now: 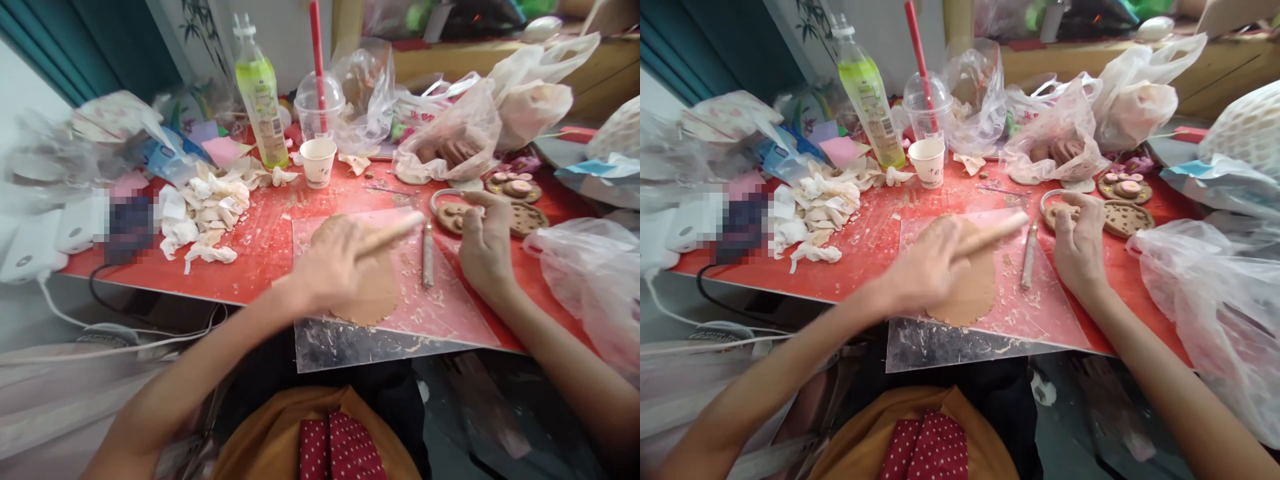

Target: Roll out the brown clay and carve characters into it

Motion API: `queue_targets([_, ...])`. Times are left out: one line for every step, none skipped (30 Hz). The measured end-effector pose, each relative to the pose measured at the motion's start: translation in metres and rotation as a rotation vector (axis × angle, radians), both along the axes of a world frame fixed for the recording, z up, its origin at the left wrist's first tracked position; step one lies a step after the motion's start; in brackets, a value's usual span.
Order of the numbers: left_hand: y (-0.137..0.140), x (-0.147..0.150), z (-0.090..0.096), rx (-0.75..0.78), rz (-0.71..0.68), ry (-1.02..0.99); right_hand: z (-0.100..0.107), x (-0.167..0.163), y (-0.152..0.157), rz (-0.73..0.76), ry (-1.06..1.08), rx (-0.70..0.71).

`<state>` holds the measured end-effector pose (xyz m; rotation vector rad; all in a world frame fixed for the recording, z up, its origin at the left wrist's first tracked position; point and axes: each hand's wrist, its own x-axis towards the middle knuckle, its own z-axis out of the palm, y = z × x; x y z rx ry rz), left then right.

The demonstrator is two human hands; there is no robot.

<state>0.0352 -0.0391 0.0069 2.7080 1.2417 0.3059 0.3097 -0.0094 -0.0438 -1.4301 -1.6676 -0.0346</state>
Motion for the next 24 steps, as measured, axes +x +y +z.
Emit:
queue_targets([-0.002,0.002,-0.001,0.002,-0.022,0.005,0.0,0.0,0.0,0.014,-0.015,-0.007])
queue_targets([-0.003,0.003,-0.001,-0.001,-0.021,0.013,0.0,-0.001,0.0,0.034,-0.034,-0.012])
queue_targets([-0.003,0.004,-0.001,-0.012,0.034,0.019,-0.001,-0.001,0.0,0.056,-0.055,-0.015])
queue_targets([-0.004,0.005,0.0,-0.025,0.092,0.024,-0.001,-0.002,0.0,0.08,-0.077,-0.018])
queue_targets([-0.004,0.006,0.002,-0.036,0.136,0.026,-0.002,-0.002,0.0,0.104,-0.097,-0.02])
queue_targets([-0.005,0.006,0.003,-0.04,0.149,0.026,-0.003,-0.002,0.001,0.126,-0.115,-0.024])
queue_targets([-0.006,0.006,0.005,-0.043,0.109,0.032,-0.004,-0.002,0.001,0.146,-0.13,-0.029])
queue_targets([-0.008,0.007,0.006,-0.05,0.035,0.042,-0.005,-0.002,0.002,0.163,-0.143,-0.036])
queue_targets([-0.009,0.007,0.007,-0.062,-0.024,0.052,-0.006,-0.002,0.002,0.178,-0.155,-0.046])
queue_targets([-0.009,0.007,0.008,-0.085,-0.083,0.069,-0.006,-0.002,0.002,0.191,-0.166,-0.058])
queue_targets([-0.008,0.007,0.008,-0.106,-0.033,0.072,-0.007,-0.001,0.003,0.203,-0.178,-0.073])
queue_targets([-0.007,0.007,0.008,-0.115,0.019,0.074,-0.008,-0.001,0.003,0.211,-0.188,-0.09])
queue_targets([-0.006,0.007,0.008,-0.124,0.066,0.072,-0.008,-0.001,0.003,0.216,-0.196,-0.106])
queue_targets([-0.005,0.007,0.007,-0.122,0.091,0.068,-0.009,0.0,0.003,0.217,-0.201,-0.12])
queue_targets([-0.005,0.006,0.007,-0.118,0.061,0.067,-0.009,0.0,0.003,0.216,-0.204,-0.13])
queue_targets([-0.005,0.006,0.006,-0.111,0.008,0.067,-0.009,0.0,0.003,0.214,-0.207,-0.137])
queue_targets([-0.005,0.005,0.006,-0.104,-0.042,0.066,-0.01,0.0,0.003,0.217,-0.212,-0.143])
queue_targets([-0.004,0.005,0.006,-0.098,-0.078,0.067,-0.01,-0.001,0.003,0.224,-0.221,-0.149])
queue_targets([-0.003,0.005,0.006,-0.095,-0.076,0.065,-0.01,-0.001,0.003,0.236,-0.233,-0.153])
queue_targets([-0.002,0.005,0.006,-0.096,-0.06,0.065,-0.01,-0.001,0.003,0.25,-0.245,-0.156])
queue_targets([-0.001,0.005,0.007,-0.094,-0.027,0.06,-0.01,-0.002,0.003,0.263,-0.255,-0.158])
queue_targets([0.0,0.005,0.007,-0.09,-0.004,0.058,-0.01,-0.002,0.003,0.272,-0.263,-0.157])
queue_targets([0.0,0.005,0.007,-0.093,-0.009,0.065,-0.01,-0.002,0.003,0.278,-0.267,-0.157])
queue_targets([0.001,0.005,0.007,-0.098,-0.034,0.073,-0.01,-0.002,0.003,0.28,-0.268,-0.158])
